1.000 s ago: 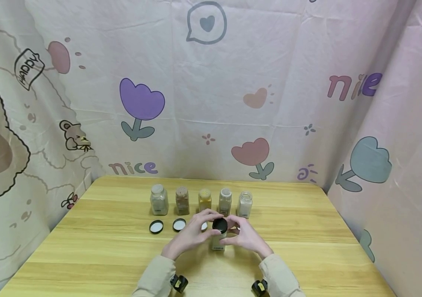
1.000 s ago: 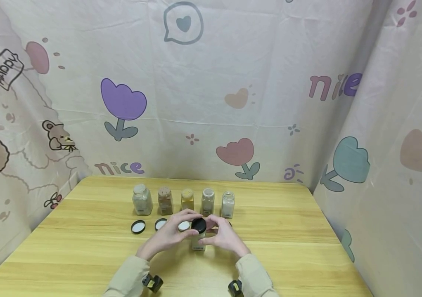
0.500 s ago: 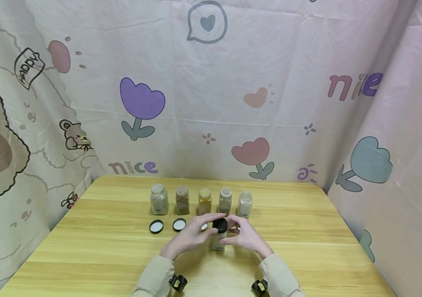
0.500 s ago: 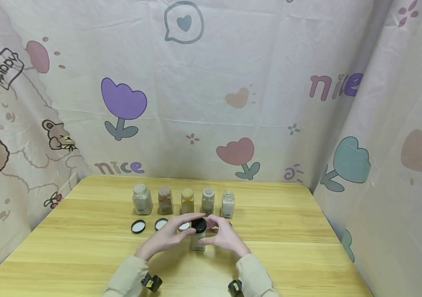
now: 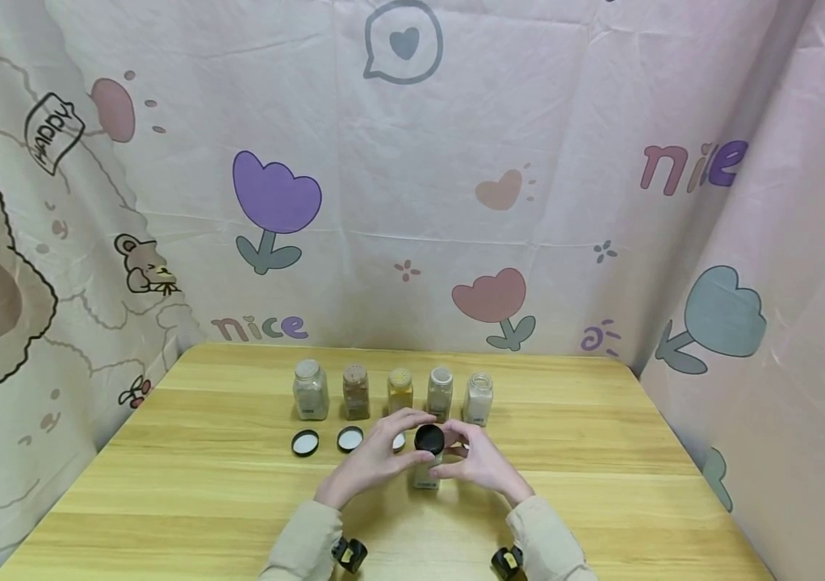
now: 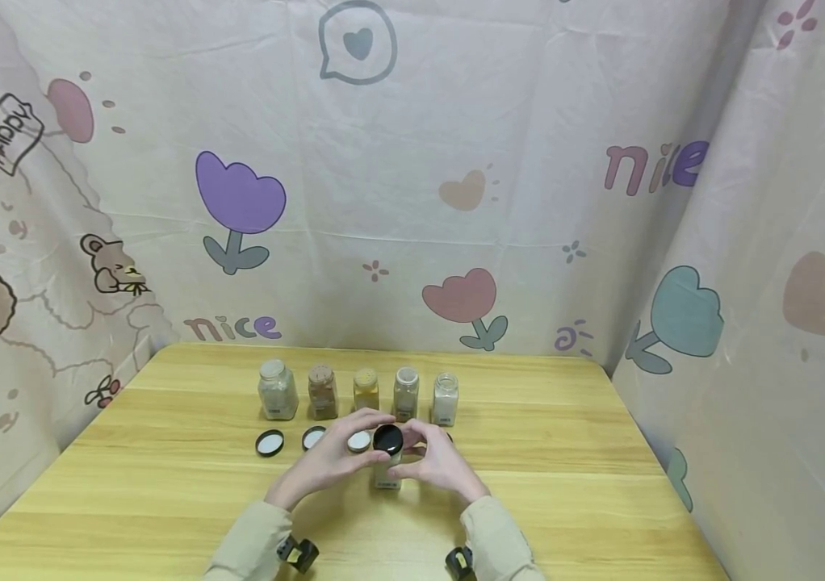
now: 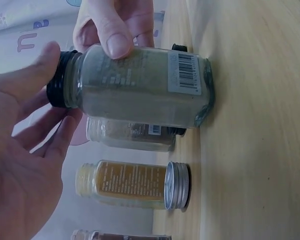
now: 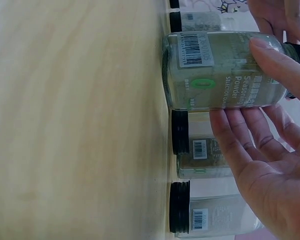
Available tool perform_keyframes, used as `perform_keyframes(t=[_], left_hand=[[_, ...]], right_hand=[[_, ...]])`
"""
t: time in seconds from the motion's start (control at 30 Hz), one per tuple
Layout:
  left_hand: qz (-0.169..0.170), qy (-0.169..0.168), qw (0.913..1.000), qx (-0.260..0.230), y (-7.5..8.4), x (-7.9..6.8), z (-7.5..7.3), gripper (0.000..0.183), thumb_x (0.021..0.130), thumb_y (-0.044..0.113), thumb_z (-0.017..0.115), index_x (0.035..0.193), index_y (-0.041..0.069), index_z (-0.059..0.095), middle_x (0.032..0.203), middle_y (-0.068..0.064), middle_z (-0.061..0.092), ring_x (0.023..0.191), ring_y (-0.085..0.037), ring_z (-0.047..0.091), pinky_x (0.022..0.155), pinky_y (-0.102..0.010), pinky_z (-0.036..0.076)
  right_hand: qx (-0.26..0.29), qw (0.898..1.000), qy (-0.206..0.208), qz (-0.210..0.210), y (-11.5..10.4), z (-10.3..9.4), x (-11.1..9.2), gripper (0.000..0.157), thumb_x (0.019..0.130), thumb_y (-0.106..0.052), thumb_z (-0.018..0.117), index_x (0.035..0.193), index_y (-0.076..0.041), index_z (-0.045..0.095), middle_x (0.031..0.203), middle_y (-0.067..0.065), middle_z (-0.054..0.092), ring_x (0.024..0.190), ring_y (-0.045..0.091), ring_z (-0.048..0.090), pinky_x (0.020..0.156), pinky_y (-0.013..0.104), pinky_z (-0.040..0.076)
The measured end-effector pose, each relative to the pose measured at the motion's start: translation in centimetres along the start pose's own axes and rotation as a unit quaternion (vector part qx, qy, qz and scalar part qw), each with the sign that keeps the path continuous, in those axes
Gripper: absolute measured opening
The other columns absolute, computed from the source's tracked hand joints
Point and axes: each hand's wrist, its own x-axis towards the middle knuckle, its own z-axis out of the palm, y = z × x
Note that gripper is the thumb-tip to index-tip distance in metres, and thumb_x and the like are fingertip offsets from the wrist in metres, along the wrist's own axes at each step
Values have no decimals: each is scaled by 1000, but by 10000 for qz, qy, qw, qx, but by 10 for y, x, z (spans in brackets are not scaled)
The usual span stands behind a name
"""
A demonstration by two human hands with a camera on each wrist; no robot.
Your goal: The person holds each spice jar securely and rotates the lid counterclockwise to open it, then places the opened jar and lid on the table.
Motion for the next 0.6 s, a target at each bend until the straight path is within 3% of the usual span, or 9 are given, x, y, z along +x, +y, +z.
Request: perform_keyframes(t=[0.17,0.37,0.6], left_hand=[[176,-200,9995,-142,-1,1,-2,50,93,12,69,141,6,56,143,-14,60,132,-34,57,112,-52,48],[208,-419,9988,-158,-2,1,-3,48,96,4,63,143,1,53,144,-17,59,131,-36,58,111,-52,48],[222,-223,9995,-87,-2,1,-2,43,95,5,65,137,2,58,133,-15,66,120,-32,65,106,-45,55]], right_hand=[[-13,9999,22,-99,-1,0,0,47,76,-10,86,117,-4,64,107,11,67,95,14,62,93,22,58],[-54,9999,27,-142,-1,0,-1,48,76,-10,86,118,-2,63,105,12,66,95,14,62,94,27,60],[33,9999,32,-133,0,1,0,49,76,-10,86,119,-1,63,105,11,67,94,11,62,92,22,59]])
